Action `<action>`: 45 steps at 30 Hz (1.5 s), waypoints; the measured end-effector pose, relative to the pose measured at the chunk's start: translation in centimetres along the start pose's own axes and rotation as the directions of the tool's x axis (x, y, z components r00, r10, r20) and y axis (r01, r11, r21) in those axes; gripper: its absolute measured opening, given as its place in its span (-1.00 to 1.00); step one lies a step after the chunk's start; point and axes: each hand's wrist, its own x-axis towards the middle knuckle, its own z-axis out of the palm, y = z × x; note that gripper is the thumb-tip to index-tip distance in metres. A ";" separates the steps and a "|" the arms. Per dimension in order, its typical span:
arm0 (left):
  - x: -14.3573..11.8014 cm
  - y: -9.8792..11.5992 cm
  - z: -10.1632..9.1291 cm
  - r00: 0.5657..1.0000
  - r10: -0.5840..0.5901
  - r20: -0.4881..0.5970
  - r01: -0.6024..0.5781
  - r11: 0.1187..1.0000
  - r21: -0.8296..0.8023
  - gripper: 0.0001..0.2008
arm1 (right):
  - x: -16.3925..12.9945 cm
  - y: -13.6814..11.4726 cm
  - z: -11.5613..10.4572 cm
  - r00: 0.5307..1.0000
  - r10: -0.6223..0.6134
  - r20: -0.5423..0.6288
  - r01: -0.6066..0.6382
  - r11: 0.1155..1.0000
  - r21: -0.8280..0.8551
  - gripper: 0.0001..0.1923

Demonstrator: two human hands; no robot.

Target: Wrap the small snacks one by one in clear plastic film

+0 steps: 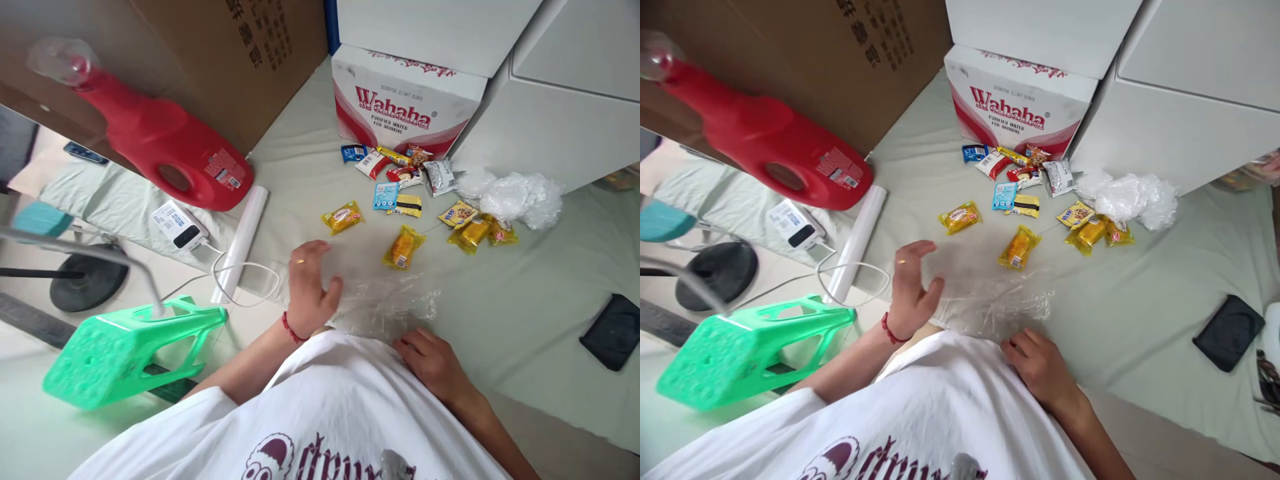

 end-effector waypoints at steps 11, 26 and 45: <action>1.9 0.7 8.1 0.875 -0.176 0.451 0.345 0.880 -0.326 -0.70 | -3.0 0.5 -1.7 0.985 0.135 -0.109 -0.145 0.985 -0.096 -0.64; -1.5 -2.3 7.7 0.864 -0.496 0.090 0.491 0.788 -0.372 -0.70 | 3.5 4.9 -0.3 0.846 0.505 -0.169 -0.473 0.859 0.198 -0.23; -0.9 -2.3 2.3 0.966 0.258 -0.002 -0.257 0.965 0.042 -0.85 | 2.3 14.9 -5.1 0.572 0.766 -0.293 -0.724 0.640 0.258 -0.63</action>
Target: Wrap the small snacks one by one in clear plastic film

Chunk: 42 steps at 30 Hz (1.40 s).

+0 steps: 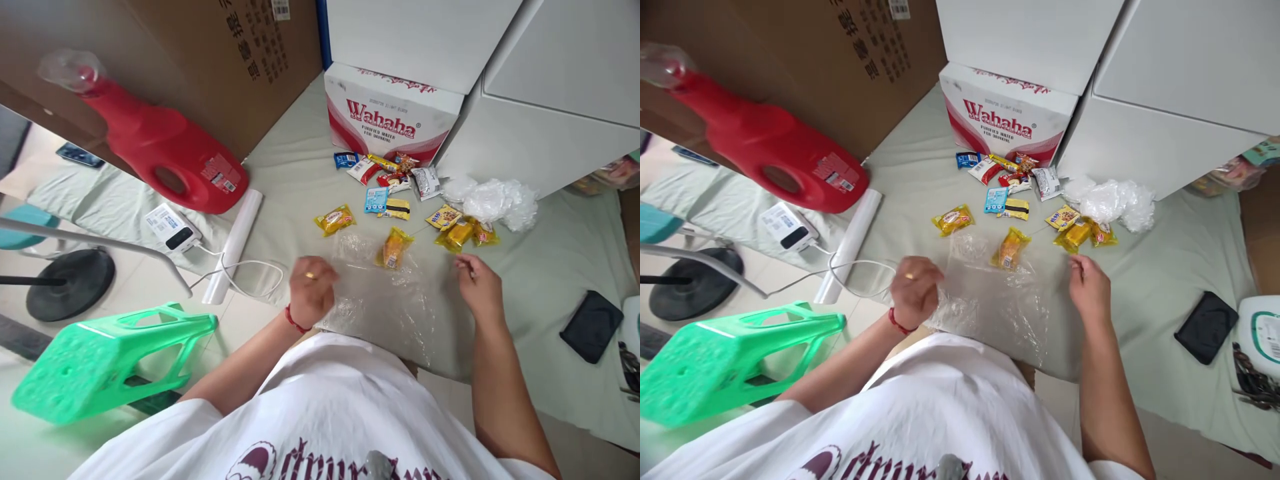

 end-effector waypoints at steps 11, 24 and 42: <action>0.3 -0.9 6.9 0.859 0.009 0.512 -0.118 0.977 0.180 -0.51 | 8.5 -7.3 5.5 0.546 -0.583 0.602 0.813 0.541 -0.214 -0.35; 2.2 -0.6 8.2 0.845 -0.008 0.534 -0.112 0.975 0.192 -0.46 | -0.5 2.2 -5.6 0.968 -0.241 -0.073 0.189 0.886 -0.423 -0.39; 2.3 -4.0 5.9 0.851 0.017 0.524 -0.143 0.969 0.201 -0.50 | -2.0 -8.8 4.4 0.934 -0.087 0.348 0.184 0.949 -0.255 -0.43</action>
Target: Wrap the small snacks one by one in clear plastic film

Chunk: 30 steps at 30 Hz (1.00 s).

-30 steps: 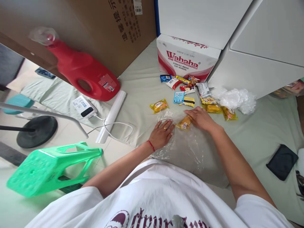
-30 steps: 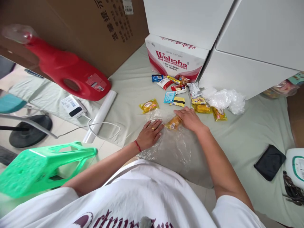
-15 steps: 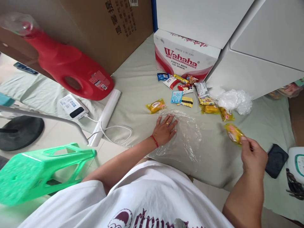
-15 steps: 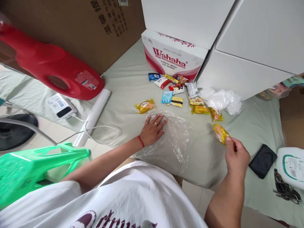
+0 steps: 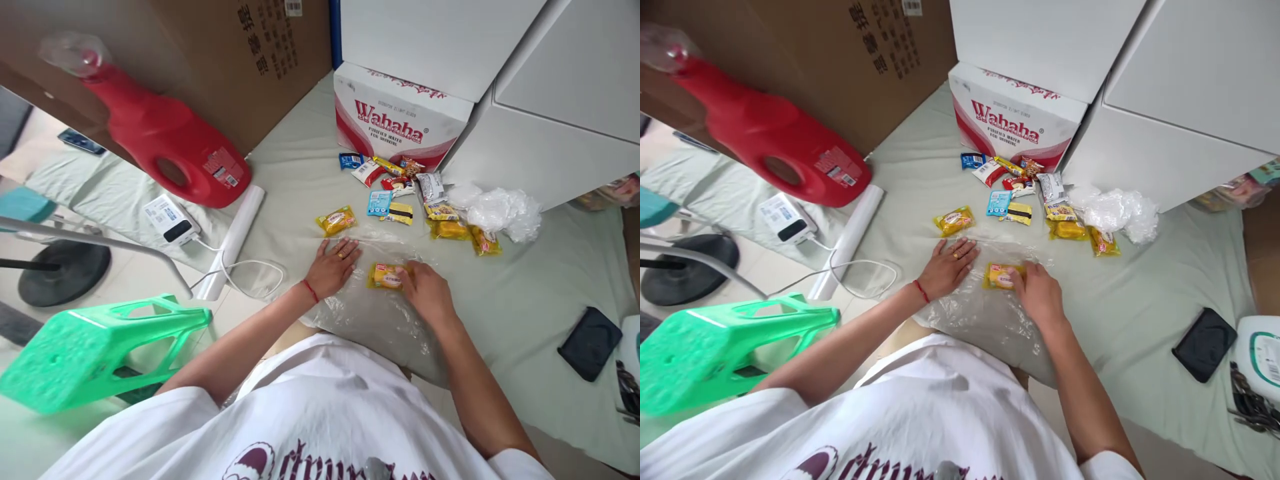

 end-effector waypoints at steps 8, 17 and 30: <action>-0.7 -0.6 0.0 1.000 0.023 0.016 -0.024 1.000 0.016 -0.45 | -0.2 0.6 0.8 0.915 -0.383 0.128 0.403 0.887 -0.225 -0.45; -0.8 -0.7 0.1 1.000 0.021 0.011 -0.021 1.000 0.008 -0.44 | -0.6 2.5 -0.8 0.992 -0.118 -0.048 0.126 0.965 0.231 -0.46; -0.8 -0.3 -0.2 1.000 0.019 0.004 -0.019 1.000 0.009 -0.45 | 1.8 -0.8 -2.9 0.976 -0.196 -0.096 0.170 0.958 -0.230 -0.53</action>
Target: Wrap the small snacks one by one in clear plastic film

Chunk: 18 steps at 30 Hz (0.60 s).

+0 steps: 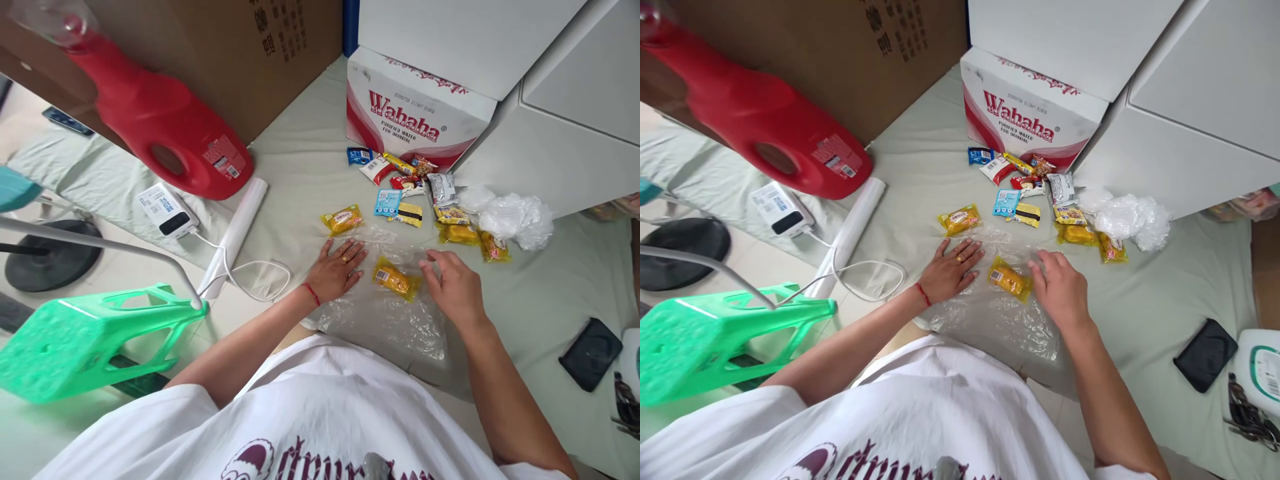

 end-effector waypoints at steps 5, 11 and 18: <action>0.0 -0.1 0.1 1.000 -0.008 0.000 0.008 1.000 0.011 -0.45 | -2.5 -0.5 2.1 0.949 -0.273 0.158 0.277 0.961 -0.001 -0.51; 0.0 -0.1 0.1 1.000 0.001 -0.004 0.000 1.000 0.013 -0.44 | -2.6 0.4 3.6 0.962 -0.270 0.047 0.263 0.958 0.116 -0.56; -0.1 0.1 0.1 1.000 -0.002 -0.008 0.003 0.999 0.034 -0.44 | 0.2 0.1 2.6 0.924 -0.327 0.198 0.311 0.944 0.109 -0.57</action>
